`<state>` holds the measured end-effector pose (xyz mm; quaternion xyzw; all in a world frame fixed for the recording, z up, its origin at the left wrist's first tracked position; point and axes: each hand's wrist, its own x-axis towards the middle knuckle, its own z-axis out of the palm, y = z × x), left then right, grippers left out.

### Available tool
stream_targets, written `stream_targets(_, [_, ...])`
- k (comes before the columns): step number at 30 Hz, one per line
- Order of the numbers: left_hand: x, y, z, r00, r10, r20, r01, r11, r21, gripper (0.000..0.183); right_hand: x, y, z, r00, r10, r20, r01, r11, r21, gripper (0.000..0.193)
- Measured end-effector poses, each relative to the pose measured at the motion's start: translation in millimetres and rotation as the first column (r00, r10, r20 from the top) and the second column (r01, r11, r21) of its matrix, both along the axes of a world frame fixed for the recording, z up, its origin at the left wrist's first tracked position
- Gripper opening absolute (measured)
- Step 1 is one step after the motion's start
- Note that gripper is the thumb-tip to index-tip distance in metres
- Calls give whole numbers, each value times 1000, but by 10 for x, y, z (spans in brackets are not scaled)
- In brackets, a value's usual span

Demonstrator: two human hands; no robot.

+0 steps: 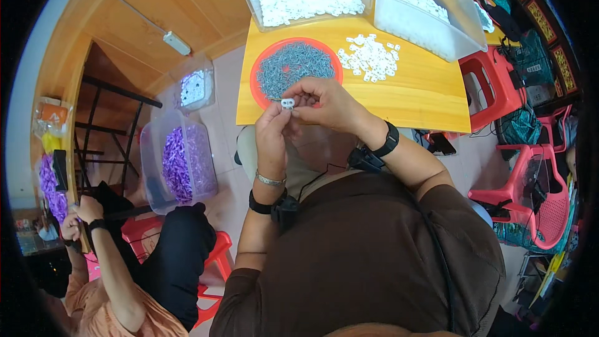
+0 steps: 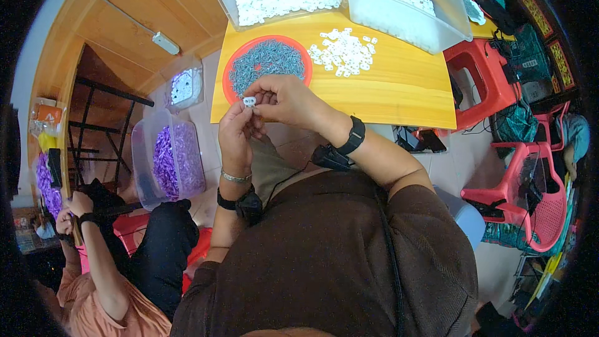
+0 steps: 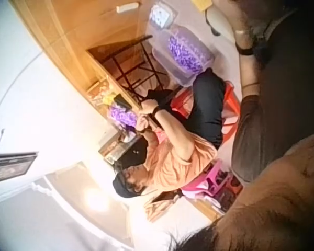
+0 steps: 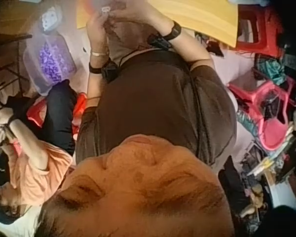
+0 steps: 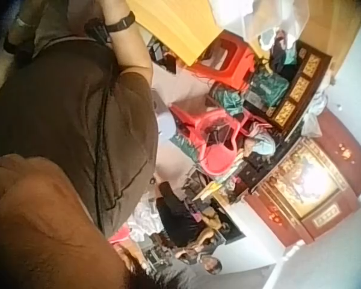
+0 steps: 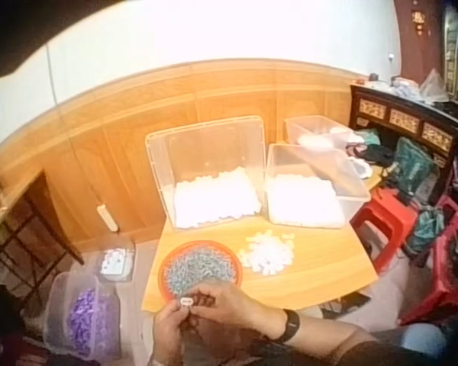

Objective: Assembling small white plastic parts with grey components on a table.

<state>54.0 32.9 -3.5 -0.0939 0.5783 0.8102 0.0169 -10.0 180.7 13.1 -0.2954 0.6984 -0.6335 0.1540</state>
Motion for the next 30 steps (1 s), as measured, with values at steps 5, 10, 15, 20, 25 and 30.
stream_targets(5, [3, 0, -37, 1000, 7, 1, -7, 999, 31, 17, 18, -14, 15, 987, -29, -155, 38, 998, 54, 28])
stream_targets(10, [6, 11, -34, 999, 34, -3, -33, 997, 72, 19, 19, -50, -25, 944, -95, -316, 112, 993, 37, 25])
stream_targets(15, [5, 1, -68, 999, 49, -4, -48, 993, 103, 24, 5, -45, -42, 925, -73, -374, 93, 995, 35, 24])
stream_targets(20, [-25, -5, -142, 996, 73, -47, -69, 994, 90, 25, 29, -84, -18, 912, -82, -402, 114, 992, 55, 25])
stream_targets(25, [-15, 14, -107, 995, 95, -41, -93, 995, 48, 26, 42, -132, -45, 742, -83, -665, 175, 982, 73, 25])
stream_targets(30, [-6, -8, -86, 988, 131, -80, -114, 976, 186, 27, 81, -135, -29, 756, -89, -648, 173, 983, 67, 21])
